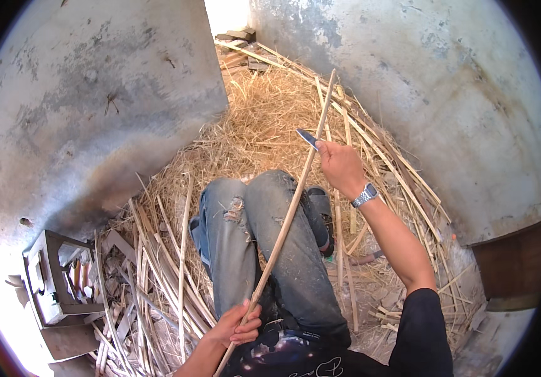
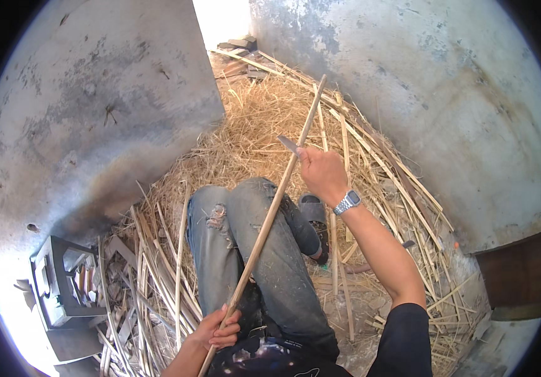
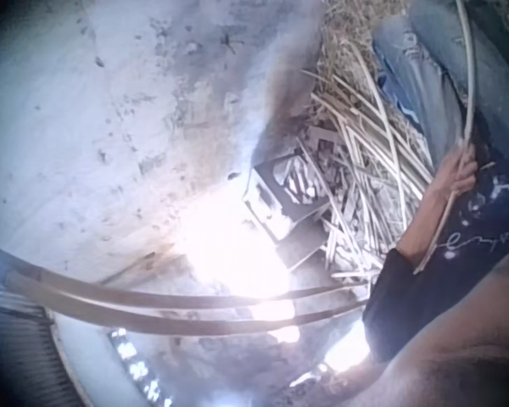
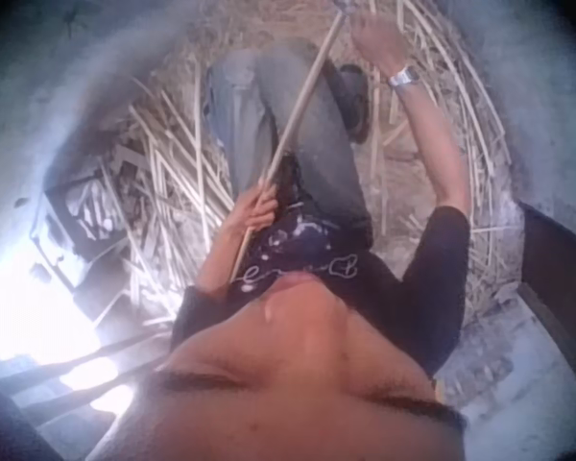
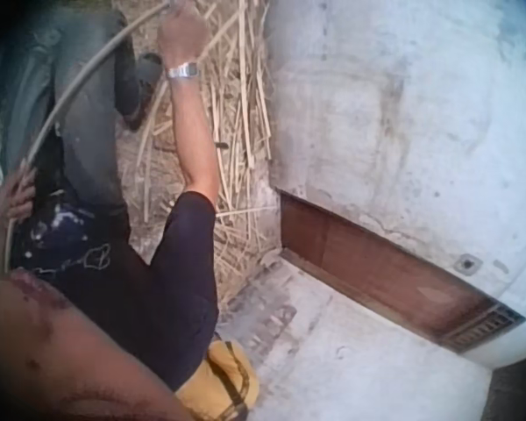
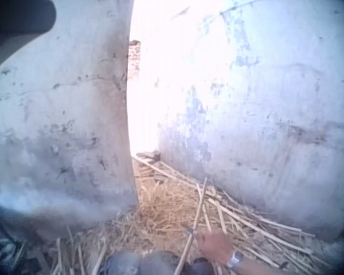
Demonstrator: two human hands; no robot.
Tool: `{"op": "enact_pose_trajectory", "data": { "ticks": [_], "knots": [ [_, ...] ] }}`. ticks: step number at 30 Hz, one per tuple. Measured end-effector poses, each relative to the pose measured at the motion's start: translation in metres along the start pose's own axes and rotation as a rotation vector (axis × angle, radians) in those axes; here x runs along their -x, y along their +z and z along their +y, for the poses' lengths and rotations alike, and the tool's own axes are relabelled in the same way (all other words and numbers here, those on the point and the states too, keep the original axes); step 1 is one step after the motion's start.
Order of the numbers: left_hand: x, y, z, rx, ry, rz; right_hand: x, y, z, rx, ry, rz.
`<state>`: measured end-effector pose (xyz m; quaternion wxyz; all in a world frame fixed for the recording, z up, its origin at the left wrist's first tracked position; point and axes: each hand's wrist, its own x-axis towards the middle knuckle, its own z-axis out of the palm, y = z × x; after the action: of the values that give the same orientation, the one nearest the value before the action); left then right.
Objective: The person holds a bamboo strip and scrapes along its surface with a small blade, carving and shaving down different sections.
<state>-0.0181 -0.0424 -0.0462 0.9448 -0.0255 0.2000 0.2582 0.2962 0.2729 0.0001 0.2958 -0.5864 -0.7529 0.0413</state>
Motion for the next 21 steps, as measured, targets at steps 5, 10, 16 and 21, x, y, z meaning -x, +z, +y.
{"op": "enact_pose_trajectory", "data": {
  "ticks": [5,10,16,21],
  "knots": [
    [-0.005,0.011,0.008,-0.082,0.008,0.052,0.025,-0.001,-0.014,0.007,-0.083,-0.079],
    [-0.016,0.019,0.008,0.016,0.023,-0.015,0.07,-0.009,-0.053,-0.127,-0.164,-0.178],
    [-0.037,0.019,0.009,0.015,0.073,-0.036,0.137,-0.015,-0.099,-0.184,-0.234,-0.239],
    [-0.051,0.027,0.015,-0.04,0.094,-0.008,0.177,-0.031,-0.115,-0.199,-0.218,-0.35]
  ]
}}
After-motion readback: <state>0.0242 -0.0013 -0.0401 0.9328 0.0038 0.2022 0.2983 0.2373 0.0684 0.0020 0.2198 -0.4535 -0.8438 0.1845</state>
